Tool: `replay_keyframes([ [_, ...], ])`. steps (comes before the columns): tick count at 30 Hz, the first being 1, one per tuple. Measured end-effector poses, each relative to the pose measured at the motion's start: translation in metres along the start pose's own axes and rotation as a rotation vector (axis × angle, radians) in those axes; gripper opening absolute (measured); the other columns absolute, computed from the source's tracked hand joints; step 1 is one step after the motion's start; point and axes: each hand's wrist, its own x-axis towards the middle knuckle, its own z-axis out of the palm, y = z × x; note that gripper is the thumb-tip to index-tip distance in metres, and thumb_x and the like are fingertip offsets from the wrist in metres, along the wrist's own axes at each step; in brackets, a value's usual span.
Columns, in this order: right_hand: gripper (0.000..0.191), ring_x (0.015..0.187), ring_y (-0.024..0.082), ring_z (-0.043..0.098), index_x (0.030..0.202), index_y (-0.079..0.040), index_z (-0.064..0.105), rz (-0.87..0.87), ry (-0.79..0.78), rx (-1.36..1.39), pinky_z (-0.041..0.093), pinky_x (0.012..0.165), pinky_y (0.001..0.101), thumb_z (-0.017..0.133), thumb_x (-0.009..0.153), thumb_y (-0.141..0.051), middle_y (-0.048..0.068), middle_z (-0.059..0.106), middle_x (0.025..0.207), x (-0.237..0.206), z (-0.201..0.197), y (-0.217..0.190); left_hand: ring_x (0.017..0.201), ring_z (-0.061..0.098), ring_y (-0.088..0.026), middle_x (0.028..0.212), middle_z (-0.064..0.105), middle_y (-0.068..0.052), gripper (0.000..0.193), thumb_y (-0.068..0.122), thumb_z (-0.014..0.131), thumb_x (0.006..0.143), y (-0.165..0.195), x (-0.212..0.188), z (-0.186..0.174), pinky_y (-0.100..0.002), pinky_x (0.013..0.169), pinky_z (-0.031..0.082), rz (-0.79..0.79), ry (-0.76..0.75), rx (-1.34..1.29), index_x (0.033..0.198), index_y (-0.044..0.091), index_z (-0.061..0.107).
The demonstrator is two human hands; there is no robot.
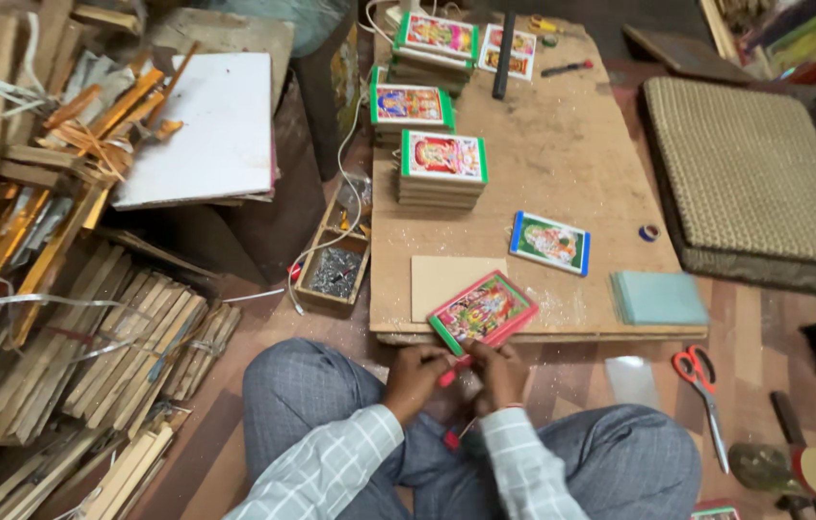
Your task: The person sits on the floor at a low table and assembles small framed religious picture plaques. They press a red plastic edge strip onto the sides of a printed picture board, trim the strip with a utility knife, fit the pieces together, and place finished plaques onto a stack.
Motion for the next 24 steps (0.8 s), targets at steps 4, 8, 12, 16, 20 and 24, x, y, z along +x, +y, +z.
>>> replay_keyframes([
  [4, 0.017, 0.066, 0.024, 0.072, 0.086, 0.001, 0.076, -0.331, -0.076, -0.9, 0.057, 0.064, 0.0383, 0.081, 0.074, -0.01, 0.015, 0.077, 0.076, 0.009, 0.002, -0.088, 0.105, 0.069, -0.031, 0.111, 0.073, -0.02, 0.035, 0.021, 0.079, 0.084, 0.043, 0.008, -0.012, -0.038, 0.092, 0.052, 0.396, 0.247, 0.362, 0.11, -0.002, 0.072],
  [8, 0.022, 0.069, 0.029, 0.072, 0.09, -0.01, 0.08, -0.58, -0.283, -1.521, 0.057, 0.071, 0.0398, 0.082, 0.069, -0.015, 0.014, 0.073, 0.075, 0.025, 0.023, -0.144, 0.112, 0.069, -0.032, 0.12, 0.073, -0.018, 0.043, 0.024, 0.081, 0.082, 0.075, 0.048, -0.035, -0.038, 0.095, 0.053, 0.464, 0.272, 0.323, 0.115, 0.0, 0.071],
  [12, 0.01, 0.071, 0.036, 0.069, 0.08, -0.013, 0.082, -0.945, -0.52, -1.702, 0.056, 0.086, 0.0413, 0.078, 0.071, -0.015, 0.015, 0.074, 0.072, 0.039, 0.044, -0.151, 0.108, 0.071, -0.025, 0.114, 0.075, -0.016, 0.047, 0.027, 0.085, 0.081, 0.075, 0.088, -0.047, -0.036, 0.094, 0.054, 0.384, 0.088, 0.121, 0.116, -0.001, 0.071],
  [16, 0.013, 0.086, 0.037, 0.066, 0.076, -0.012, 0.082, -0.907, -0.57, -1.643, 0.055, 0.087, 0.0409, 0.08, 0.064, -0.016, 0.013, 0.075, 0.07, 0.047, 0.051, -0.147, 0.091, 0.071, -0.017, 0.099, 0.078, -0.014, 0.041, 0.024, 0.087, 0.079, 0.062, 0.1, -0.048, -0.033, 0.084, 0.057, 0.205, -0.084, -0.079, 0.108, -0.002, 0.075],
  [20, 0.013, 0.076, 0.033, 0.067, 0.077, -0.011, 0.083, -0.797, -0.621, -1.64, 0.054, 0.081, 0.0398, 0.084, 0.065, -0.016, 0.013, 0.076, 0.071, 0.048, 0.042, -0.151, 0.082, 0.07, -0.014, 0.09, 0.078, -0.011, 0.026, 0.02, 0.086, 0.08, 0.061, 0.104, -0.046, -0.028, 0.078, 0.055, 0.193, -0.065, -0.008, 0.095, -0.001, 0.08],
  [24, 0.017, 0.069, 0.019, 0.071, 0.087, -0.005, 0.081, -0.434, -0.523, -1.313, 0.055, 0.068, 0.0322, 0.082, 0.07, -0.006, 0.01, 0.077, 0.075, 0.049, 0.027, -0.146, 0.077, 0.069, -0.013, 0.082, 0.077, -0.008, 0.016, 0.012, 0.083, 0.08, 0.06, 0.108, -0.038, -0.027, 0.075, 0.055, 0.182, -0.079, -0.119, 0.087, -0.001, 0.08],
])
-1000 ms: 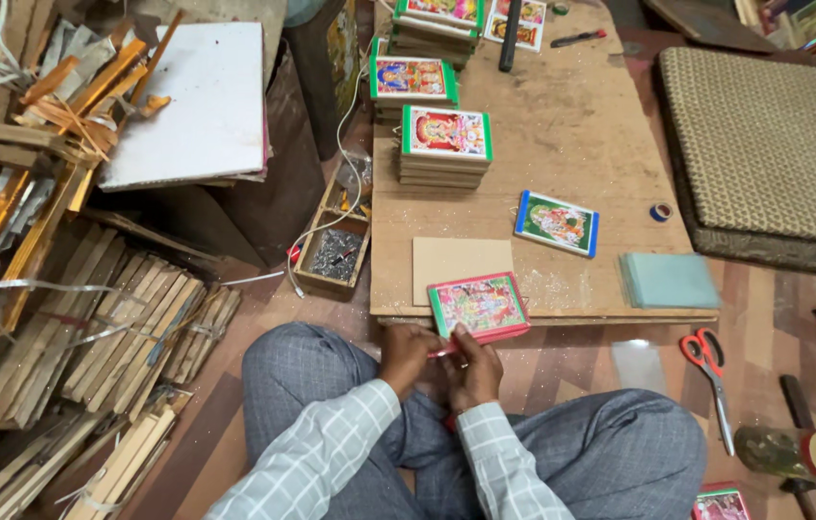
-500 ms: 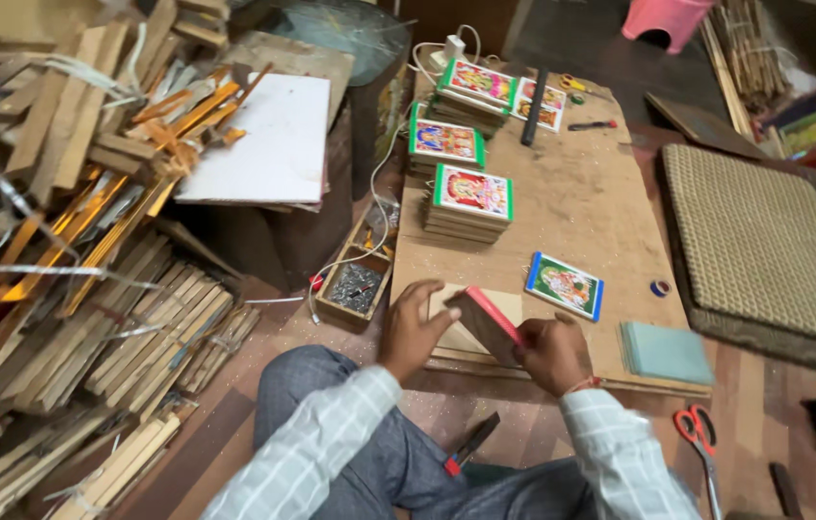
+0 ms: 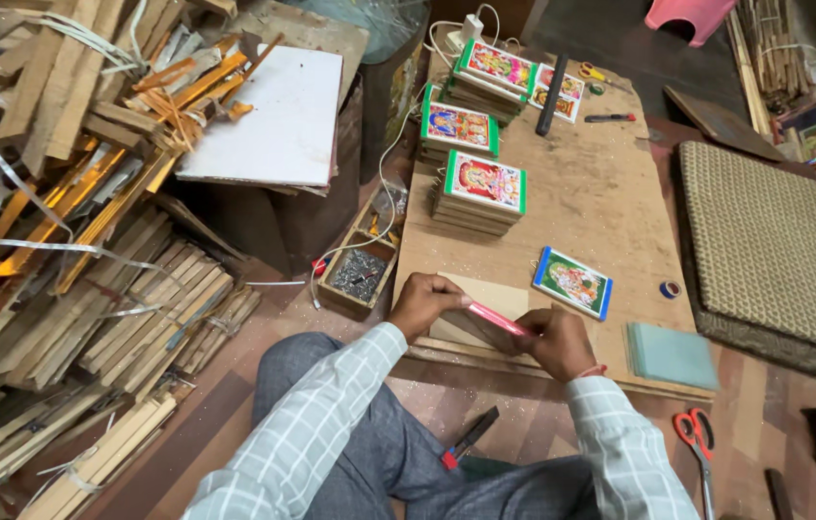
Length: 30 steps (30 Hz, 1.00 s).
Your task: The person sits on the floor at a low table and assembles small framed religious picture plaques. They press a red plastic edge strip onto the sides of a printed picture board, trim the strip with a utility knife, fit the pieces together, and place finished plaques onto a stack.
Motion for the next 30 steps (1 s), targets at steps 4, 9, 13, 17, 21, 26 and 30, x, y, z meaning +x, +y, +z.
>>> replay_keyframes([
  [4, 0.014, 0.069, 0.014, 0.065, 0.089, 0.002, 0.078, 0.175, 0.177, 0.547, 0.051, 0.064, 0.0284, 0.083, 0.078, -0.005, 0.007, 0.075, 0.077, -0.014, 0.016, 0.026, 0.077, 0.07, -0.011, 0.08, 0.078, -0.006, 0.009, 0.006, 0.08, 0.081, -0.009, -0.001, 0.01, -0.027, 0.078, 0.055, 0.004, 0.041, -0.192, 0.084, -0.002, 0.078],
  [9, 0.009, 0.071, 0.014, 0.064, 0.088, 0.003, 0.073, 0.231, 0.363, 0.949, 0.051, 0.067, 0.0271, 0.079, 0.083, -0.003, 0.008, 0.073, 0.08, -0.018, 0.045, 0.053, 0.066, 0.06, -0.01, 0.074, 0.069, -0.003, 0.011, 0.009, 0.081, 0.083, -0.019, -0.005, 0.017, -0.027, 0.06, 0.047, -0.117, 0.117, -0.189, 0.082, 0.0, 0.076],
  [13, 0.008, 0.071, 0.015, 0.065, 0.085, 0.003, 0.073, 0.217, 0.422, 1.001, 0.051, 0.069, 0.0266, 0.078, 0.083, -0.002, 0.008, 0.073, 0.08, -0.016, 0.054, 0.054, 0.064, 0.063, -0.01, 0.073, 0.07, -0.001, 0.013, 0.013, 0.079, 0.082, -0.023, -0.007, 0.021, -0.026, 0.053, 0.05, -0.167, 0.142, -0.257, 0.079, 0.002, 0.073],
  [17, 0.008, 0.07, 0.012, 0.061, 0.085, 0.003, 0.074, 0.23, 0.429, 0.927, 0.048, 0.067, 0.025, 0.079, 0.085, -0.004, 0.006, 0.071, 0.079, -0.016, 0.051, 0.044, 0.066, 0.064, -0.01, 0.075, 0.071, -0.002, 0.016, 0.015, 0.081, 0.083, -0.019, -0.006, 0.02, -0.025, 0.057, 0.052, -0.142, 0.128, -0.22, 0.079, 0.002, 0.073],
  [21, 0.01, 0.068, 0.01, 0.055, 0.085, 0.002, 0.073, 0.23, 0.46, 0.814, 0.043, 0.064, 0.0247, 0.077, 0.087, -0.007, 0.002, 0.067, 0.077, -0.017, 0.054, 0.04, 0.068, 0.065, -0.008, 0.078, 0.073, -0.003, 0.015, 0.018, 0.082, 0.085, -0.008, -0.006, 0.004, -0.023, 0.06, 0.053, -0.158, -0.001, -0.102, 0.085, 0.004, 0.077],
  [26, 0.013, 0.068, 0.009, 0.052, 0.085, 0.001, 0.072, 0.166, 0.467, 0.818, 0.041, 0.063, 0.0248, 0.076, 0.09, -0.01, 0.0, 0.064, 0.075, -0.014, 0.059, 0.04, 0.065, 0.066, -0.012, 0.078, 0.073, -0.007, 0.015, 0.013, 0.084, 0.08, -0.002, 0.001, 0.008, -0.027, 0.057, 0.054, -0.248, -0.047, -0.086, 0.082, 0.001, 0.075],
  [30, 0.016, 0.071, 0.012, 0.055, 0.089, 0.002, 0.071, 0.178, 0.523, 0.693, 0.043, 0.066, 0.0283, 0.076, 0.093, -0.012, 0.002, 0.066, 0.077, -0.02, 0.056, 0.019, 0.065, 0.07, -0.016, 0.076, 0.073, -0.009, 0.012, 0.007, 0.08, 0.08, -0.009, 0.0, 0.022, -0.03, 0.061, 0.061, -0.297, 0.048, -0.342, 0.078, -0.001, 0.071],
])
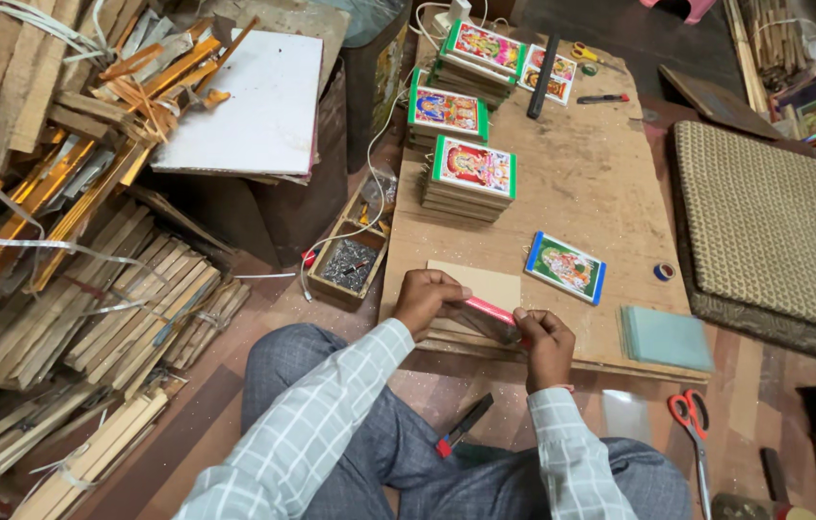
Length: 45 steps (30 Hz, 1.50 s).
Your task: The person sits on the floor at a low table and assembles small framed religious picture plaques. They press a red plastic edge strip onto the sides of a printed picture board, trim the strip with a utility knife, fit the pieces together, and place finished plaques onto a stack.
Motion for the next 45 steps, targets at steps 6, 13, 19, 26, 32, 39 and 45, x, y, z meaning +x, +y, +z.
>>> replay_keyframes([
  [6, 0.027, 0.108, 0.035, 0.067, 0.113, -0.002, 0.072, -1.05, 0.18, -0.769, 0.053, 0.095, 0.0431, 0.071, 0.087, -0.004, 0.016, 0.071, 0.116, -0.044, 0.022, -0.036, 0.062, 0.068, -0.018, 0.073, 0.071, -0.01, 0.012, 0.004, 0.079, 0.082, -0.004, 0.002, 0.0, -0.031, 0.056, 0.057, 0.05, 0.018, -0.006, 0.077, -0.002, 0.07],
  [13, 0.033, 0.107, 0.033, 0.068, 0.114, -0.006, 0.074, -1.023, 0.023, -0.809, 0.054, 0.094, 0.0452, 0.071, 0.082, 0.001, 0.013, 0.072, 0.113, -0.043, 0.039, -0.027, 0.065, 0.071, -0.018, 0.075, 0.072, -0.009, 0.016, 0.009, 0.079, 0.086, 0.003, -0.003, 0.006, -0.033, 0.059, 0.058, 0.013, 0.062, 0.013, 0.081, -0.003, 0.07],
  [19, 0.023, 0.092, 0.032, 0.071, 0.104, -0.015, 0.076, -0.767, -0.069, -0.823, 0.057, 0.08, 0.0426, 0.073, 0.082, -0.007, 0.01, 0.075, 0.101, -0.018, 0.037, -0.021, 0.102, 0.068, -0.04, 0.122, 0.066, -0.028, 0.038, 0.014, 0.076, 0.075, 0.023, -0.042, 0.0, -0.041, 0.082, 0.057, 1.138, 0.139, 0.959, 0.111, 0.001, 0.072],
  [26, 0.024, 0.084, 0.034, 0.071, 0.107, -0.015, 0.076, -0.747, -0.244, -0.871, 0.057, 0.073, 0.0441, 0.075, 0.084, -0.022, 0.012, 0.075, 0.096, -0.009, 0.027, -0.027, 0.1, 0.073, -0.029, 0.108, 0.076, -0.008, 0.018, 0.013, 0.074, 0.089, 0.029, -0.034, -0.015, -0.039, 0.086, 0.057, 0.716, -0.128, 1.169, 0.107, 0.012, 0.076],
  [32, 0.025, 0.086, 0.033, 0.071, 0.109, -0.014, 0.076, -0.704, -0.289, -0.864, 0.056, 0.073, 0.0439, 0.075, 0.086, -0.025, 0.014, 0.075, 0.096, -0.003, 0.022, -0.024, 0.083, 0.076, -0.028, 0.091, 0.078, -0.013, 0.023, 0.022, 0.085, 0.078, 0.031, -0.018, -0.035, -0.036, 0.077, 0.058, 0.549, -0.074, 0.956, 0.096, 0.008, 0.081],
  [39, 0.023, 0.095, 0.028, 0.072, 0.108, -0.01, 0.073, -0.909, -0.376, -0.948, 0.047, 0.104, 0.0506, 0.064, 0.086, -0.008, 0.01, 0.077, 0.099, 0.014, -0.018, -0.015, 0.079, 0.077, -0.02, 0.087, 0.079, -0.012, 0.023, 0.019, 0.084, 0.075, 0.015, -0.009, -0.036, -0.033, 0.074, 0.059, 0.446, -0.056, 0.812, 0.096, 0.008, 0.081],
  [45, 0.023, 0.091, 0.031, 0.072, 0.111, -0.009, 0.072, -0.773, -0.453, -0.989, 0.048, 0.105, 0.0468, 0.062, 0.091, -0.009, 0.013, 0.077, 0.096, 0.02, -0.026, -0.016, 0.083, 0.077, -0.024, 0.09, 0.079, -0.014, 0.024, 0.021, 0.083, 0.077, 0.01, -0.009, -0.039, -0.035, 0.077, 0.058, 0.491, -0.062, 0.819, 0.095, 0.007, 0.081],
])
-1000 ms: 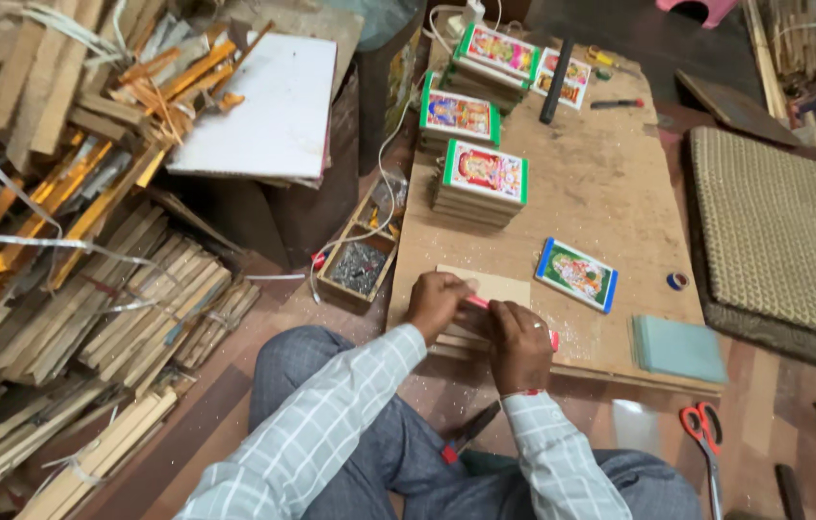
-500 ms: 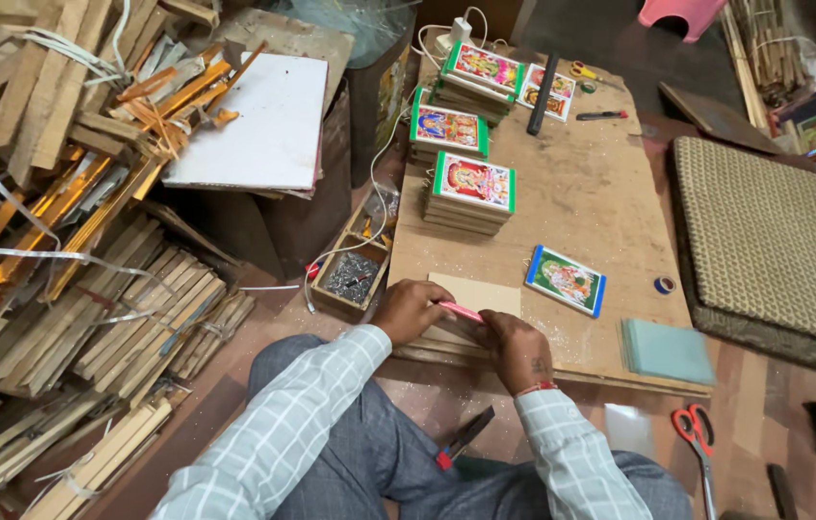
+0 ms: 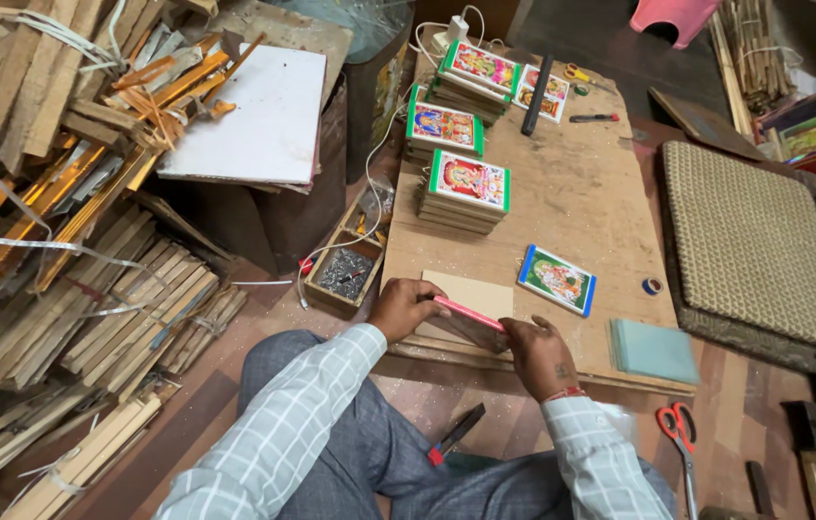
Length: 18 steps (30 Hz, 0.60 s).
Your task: The person sits on the floor at a low table and assembles small framed religious picture plaques. They press a red plastic edge strip onto the sides of a printed picture board, trim the strip with a utility knife, fit the pieces together, and place finished plaques onto a stack.
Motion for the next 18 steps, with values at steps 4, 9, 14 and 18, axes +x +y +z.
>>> replay_keyframes([
  [4, 0.025, 0.091, 0.032, 0.072, 0.111, -0.008, 0.071, -0.002, -0.083, -0.023, 0.048, 0.104, 0.0472, 0.06, 0.09, -0.007, 0.014, 0.077, 0.093, 0.008, -0.008, -0.004, 0.084, 0.078, -0.026, 0.091, 0.078, -0.015, 0.024, 0.023, 0.081, 0.079, 0.002, 0.006, -0.001, -0.036, 0.079, 0.058, 0.002, -0.002, -0.016, 0.096, 0.006, 0.08],
  [9, 0.02, 0.081, 0.032, 0.071, 0.108, -0.008, 0.076, 0.292, -0.022, 0.08, 0.056, 0.074, 0.0433, 0.066, 0.092, -0.016, 0.017, 0.075, 0.087, 0.006, -0.006, 0.003, 0.098, 0.072, -0.034, 0.109, 0.073, -0.021, 0.036, 0.024, 0.081, 0.082, 0.018, 0.013, 0.009, -0.041, 0.085, 0.056, 0.036, 0.279, 0.085, 0.109, 0.0, 0.074],
  [14, 0.025, 0.062, 0.019, 0.059, 0.104, 0.005, 0.075, 0.947, 0.138, 1.142, 0.046, 0.054, 0.0398, 0.071, 0.096, -0.018, 0.007, 0.069, 0.078, -0.038, 0.042, -0.007, 0.097, 0.069, -0.038, 0.104, 0.07, -0.017, 0.024, 0.019, 0.061, 0.095, 0.058, -0.06, 0.056, -0.047, 0.082, 0.054, -0.221, 0.236, 0.026, 0.115, 0.007, 0.069],
  [18, 0.023, 0.062, 0.018, 0.057, 0.11, 0.003, 0.071, 1.115, 0.204, 1.493, 0.048, 0.056, 0.0345, 0.067, 0.097, -0.015, 0.007, 0.068, 0.084, -0.051, 0.079, -0.038, 0.095, 0.064, -0.048, 0.121, 0.062, -0.023, 0.039, 0.001, 0.063, 0.08, 0.079, -0.134, 0.075, -0.055, 0.072, 0.051, 0.071, -0.172, 0.101, 0.119, 0.004, 0.064],
])
